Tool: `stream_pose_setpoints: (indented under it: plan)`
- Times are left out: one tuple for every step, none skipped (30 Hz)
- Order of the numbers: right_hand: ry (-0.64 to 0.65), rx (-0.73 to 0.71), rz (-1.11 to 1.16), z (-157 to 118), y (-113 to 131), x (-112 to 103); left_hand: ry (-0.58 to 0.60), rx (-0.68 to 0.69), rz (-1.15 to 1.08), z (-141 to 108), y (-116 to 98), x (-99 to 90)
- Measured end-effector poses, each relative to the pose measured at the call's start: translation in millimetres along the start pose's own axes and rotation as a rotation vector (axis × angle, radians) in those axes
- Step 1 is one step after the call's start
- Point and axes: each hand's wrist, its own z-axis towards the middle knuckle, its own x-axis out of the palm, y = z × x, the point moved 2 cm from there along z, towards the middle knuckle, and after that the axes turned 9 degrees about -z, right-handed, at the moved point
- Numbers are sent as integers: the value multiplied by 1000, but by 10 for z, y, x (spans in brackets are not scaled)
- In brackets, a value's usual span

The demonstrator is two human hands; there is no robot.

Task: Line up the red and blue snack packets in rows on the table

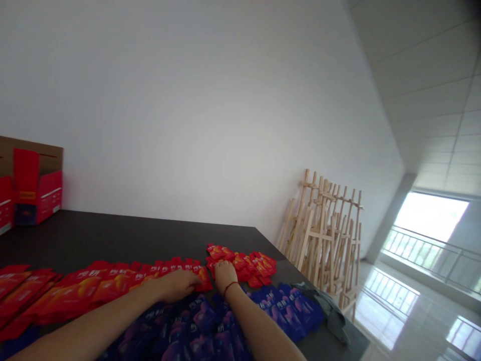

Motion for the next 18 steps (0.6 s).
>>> stream_pose_setpoints:
  plan:
    - [0,7,-6,-16,22,-1,5,-5,6,5,-22,-5]
    - [-1,12,-10,-32,34,-9,8,-8,13,9,-42,-7]
    - [-1,15,-15,-47,32,-22,11,-11,20,12,-58,-6]
    - [-2,18,-19,-61,19,-41,15,-14,26,14,-69,-4]
    - [-5,20,-24,-73,-5,-65,18,-18,32,16,-75,0]
    - [-7,22,-30,-85,-36,-95,20,-22,37,18,-77,4]
    - [-10,25,-36,-95,-72,-128,21,-27,42,21,-75,7]
    - [-11,27,-41,-104,-109,-164,22,-31,48,24,-71,9]
    - [-11,30,-46,-111,-146,-201,23,-35,53,26,-67,9]
    - [-8,34,-51,-118,-181,-237,24,-38,58,27,-64,8]
    - [-4,40,-55,-124,-213,-272,26,-40,63,26,-63,4]
    - [-1,48,-59,-129,-242,-305,30,-42,66,25,-66,-2]
    - [3,57,-62,-134,-265,-335,34,-44,69,22,-73,-10]
    - [5,66,-64,-137,-282,-363,39,-44,71,19,-83,-20]
    - [5,73,-65,-138,-289,-387,43,-44,71,15,-97,-31]
    - [3,78,-65,-136,-284,-407,46,-43,71,12,-113,-43]
    - [-1,78,-65,-131,-264,-424,47,-42,69,11,-130,-54]
    - [-6,76,-64,-121,-227,-435,48,-42,67,11,-146,-64]
